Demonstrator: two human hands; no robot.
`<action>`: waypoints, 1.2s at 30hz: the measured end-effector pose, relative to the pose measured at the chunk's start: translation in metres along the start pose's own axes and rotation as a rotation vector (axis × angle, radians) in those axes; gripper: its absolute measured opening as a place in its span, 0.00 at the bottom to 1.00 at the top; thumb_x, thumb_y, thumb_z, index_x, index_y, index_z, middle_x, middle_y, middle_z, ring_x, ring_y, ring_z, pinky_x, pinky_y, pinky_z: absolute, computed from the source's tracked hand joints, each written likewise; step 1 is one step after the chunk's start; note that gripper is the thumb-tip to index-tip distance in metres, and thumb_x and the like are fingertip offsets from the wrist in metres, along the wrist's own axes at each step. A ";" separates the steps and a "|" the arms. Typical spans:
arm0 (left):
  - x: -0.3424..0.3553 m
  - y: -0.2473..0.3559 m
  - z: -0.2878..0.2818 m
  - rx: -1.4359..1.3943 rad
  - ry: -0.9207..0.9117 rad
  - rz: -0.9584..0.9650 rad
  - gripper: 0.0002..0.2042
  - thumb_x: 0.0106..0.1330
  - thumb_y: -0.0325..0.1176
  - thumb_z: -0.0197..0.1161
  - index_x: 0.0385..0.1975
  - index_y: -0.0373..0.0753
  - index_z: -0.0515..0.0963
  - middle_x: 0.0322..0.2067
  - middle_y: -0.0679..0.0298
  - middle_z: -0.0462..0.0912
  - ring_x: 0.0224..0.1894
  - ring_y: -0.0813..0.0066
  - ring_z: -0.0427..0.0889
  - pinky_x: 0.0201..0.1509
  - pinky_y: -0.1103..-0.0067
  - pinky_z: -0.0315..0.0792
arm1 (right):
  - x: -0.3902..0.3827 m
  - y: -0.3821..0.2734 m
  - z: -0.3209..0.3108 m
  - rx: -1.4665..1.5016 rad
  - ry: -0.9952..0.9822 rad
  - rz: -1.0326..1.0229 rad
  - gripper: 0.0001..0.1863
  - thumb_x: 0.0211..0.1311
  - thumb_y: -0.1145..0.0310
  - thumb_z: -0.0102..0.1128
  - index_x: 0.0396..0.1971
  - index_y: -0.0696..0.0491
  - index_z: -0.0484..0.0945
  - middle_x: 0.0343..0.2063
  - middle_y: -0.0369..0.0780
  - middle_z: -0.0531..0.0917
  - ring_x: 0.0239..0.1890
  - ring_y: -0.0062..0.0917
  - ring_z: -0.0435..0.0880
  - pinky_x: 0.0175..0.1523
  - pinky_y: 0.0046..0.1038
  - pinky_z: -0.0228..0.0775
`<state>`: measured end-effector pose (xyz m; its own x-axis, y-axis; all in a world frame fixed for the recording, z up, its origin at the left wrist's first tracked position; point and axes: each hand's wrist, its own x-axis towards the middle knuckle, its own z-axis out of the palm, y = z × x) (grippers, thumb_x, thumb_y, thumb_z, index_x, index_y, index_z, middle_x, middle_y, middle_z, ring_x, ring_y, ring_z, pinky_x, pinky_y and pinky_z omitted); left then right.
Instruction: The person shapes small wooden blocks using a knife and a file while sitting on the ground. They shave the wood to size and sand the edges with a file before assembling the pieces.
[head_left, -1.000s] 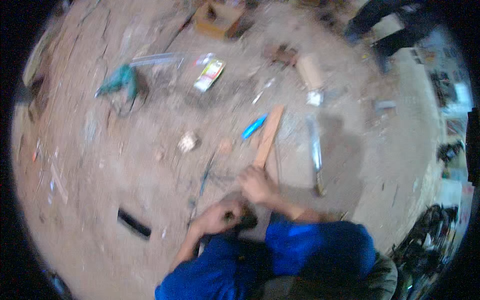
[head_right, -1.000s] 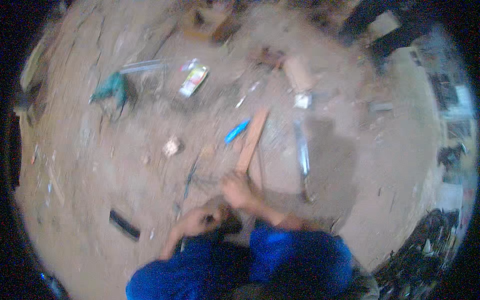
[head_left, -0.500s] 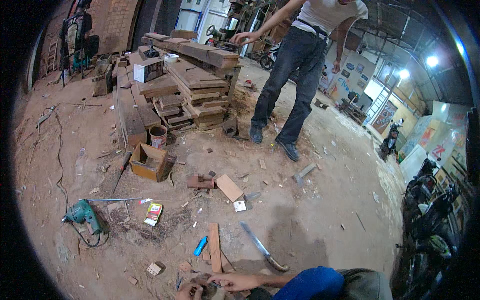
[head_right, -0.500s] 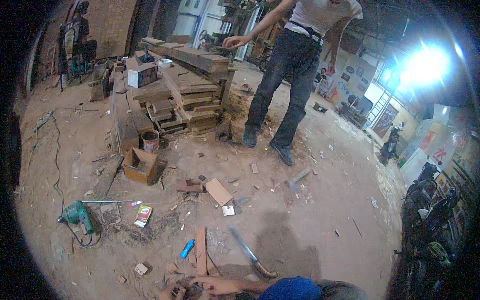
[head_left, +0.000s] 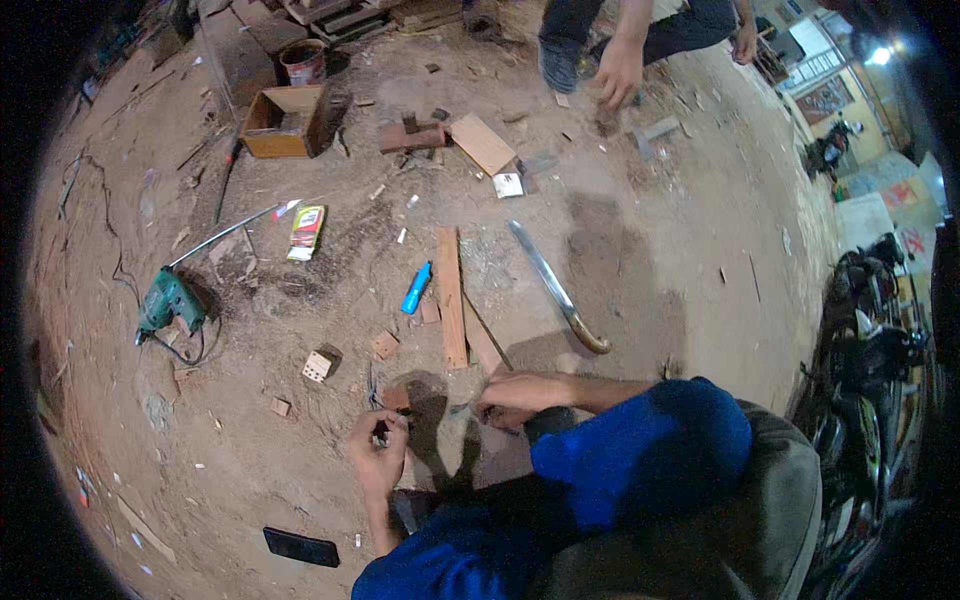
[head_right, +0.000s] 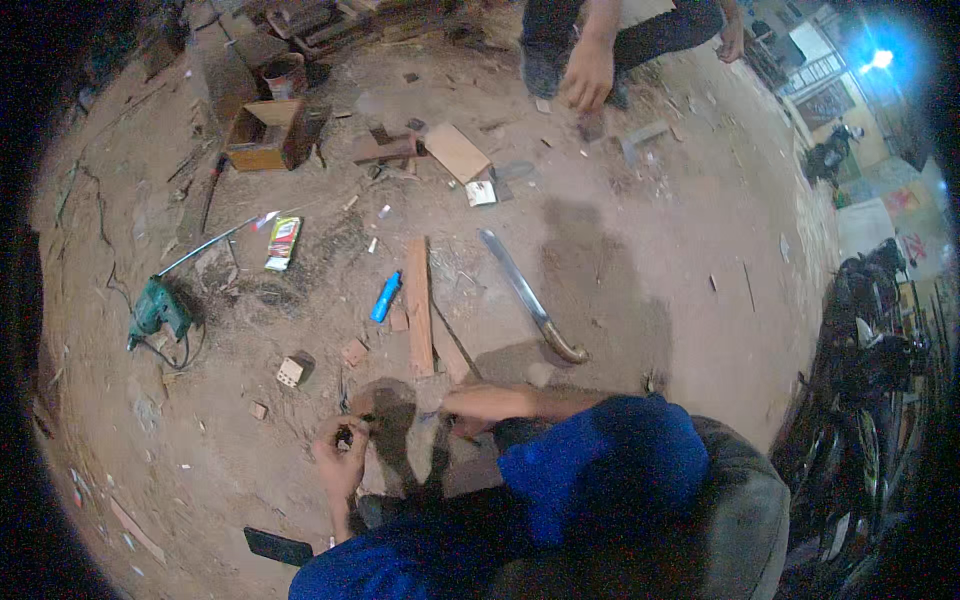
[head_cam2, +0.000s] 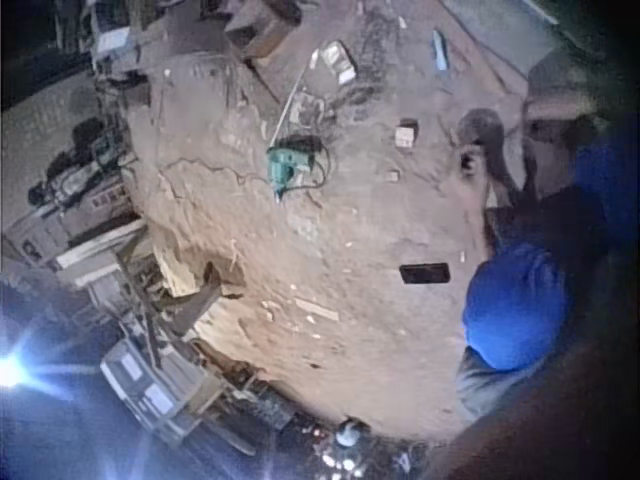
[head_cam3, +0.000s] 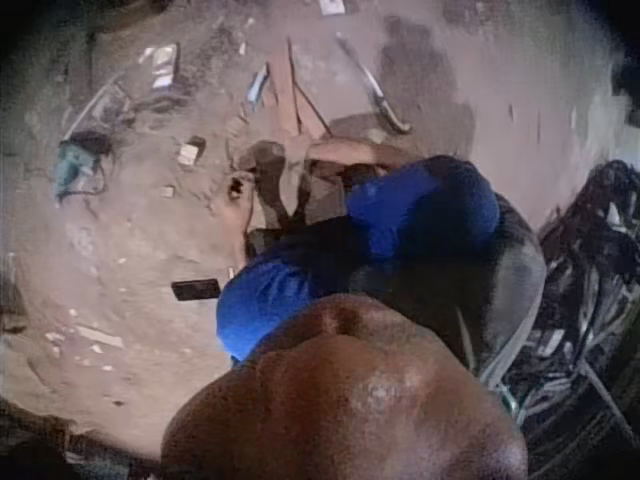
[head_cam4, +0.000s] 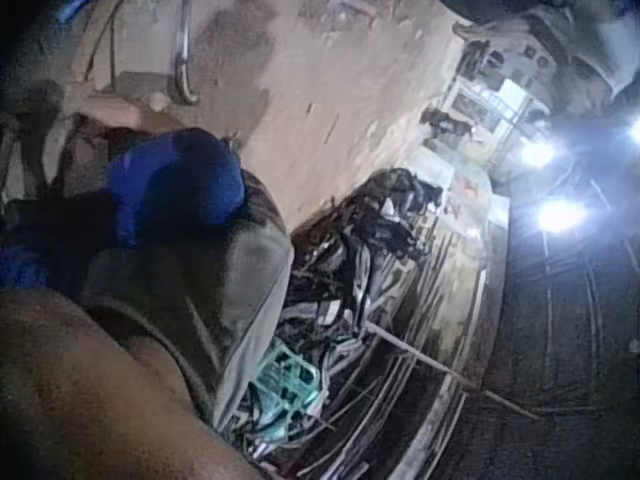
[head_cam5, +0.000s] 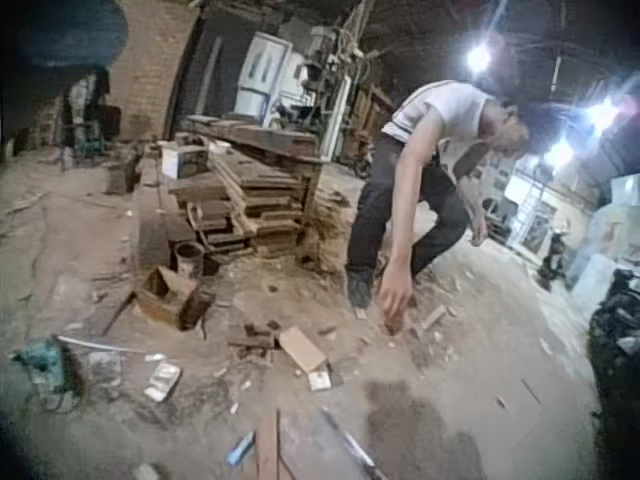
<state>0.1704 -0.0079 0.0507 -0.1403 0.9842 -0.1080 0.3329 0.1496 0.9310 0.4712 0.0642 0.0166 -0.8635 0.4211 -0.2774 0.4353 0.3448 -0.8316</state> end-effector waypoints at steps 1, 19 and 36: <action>-0.005 -0.002 -0.003 0.004 -0.013 0.000 0.03 0.61 0.25 0.68 0.32 0.33 0.81 0.28 0.61 0.83 0.30 0.76 0.78 0.37 0.78 0.73 | -0.007 -0.001 -0.001 -0.051 -0.027 0.005 0.19 0.58 0.65 0.65 0.48 0.53 0.78 0.38 0.47 0.83 0.42 0.44 0.83 0.47 0.43 0.74; -0.046 -0.002 -0.030 0.078 -0.346 -0.186 0.03 0.58 0.24 0.67 0.31 0.36 0.82 0.29 0.59 0.84 0.31 0.68 0.81 0.37 0.74 0.73 | 0.160 -0.025 0.042 -0.357 0.247 -0.315 0.17 0.50 0.75 0.62 0.43 0.60 0.80 0.51 0.46 0.77 0.55 0.39 0.75 0.59 0.36 0.73; -0.041 -0.015 -0.039 0.081 -0.183 0.015 0.05 0.56 0.25 0.68 0.30 0.36 0.80 0.28 0.58 0.81 0.31 0.65 0.80 0.38 0.74 0.72 | 0.183 -0.022 0.038 -0.241 0.206 -0.141 0.17 0.47 0.80 0.59 0.41 0.63 0.73 0.48 0.52 0.73 0.54 0.48 0.75 0.57 0.41 0.71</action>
<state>0.1347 -0.0537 0.0545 0.0342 0.9860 -0.1630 0.4086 0.1351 0.9027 0.2943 0.1017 -0.0336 -0.8606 0.5074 -0.0441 0.3843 0.5899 -0.7102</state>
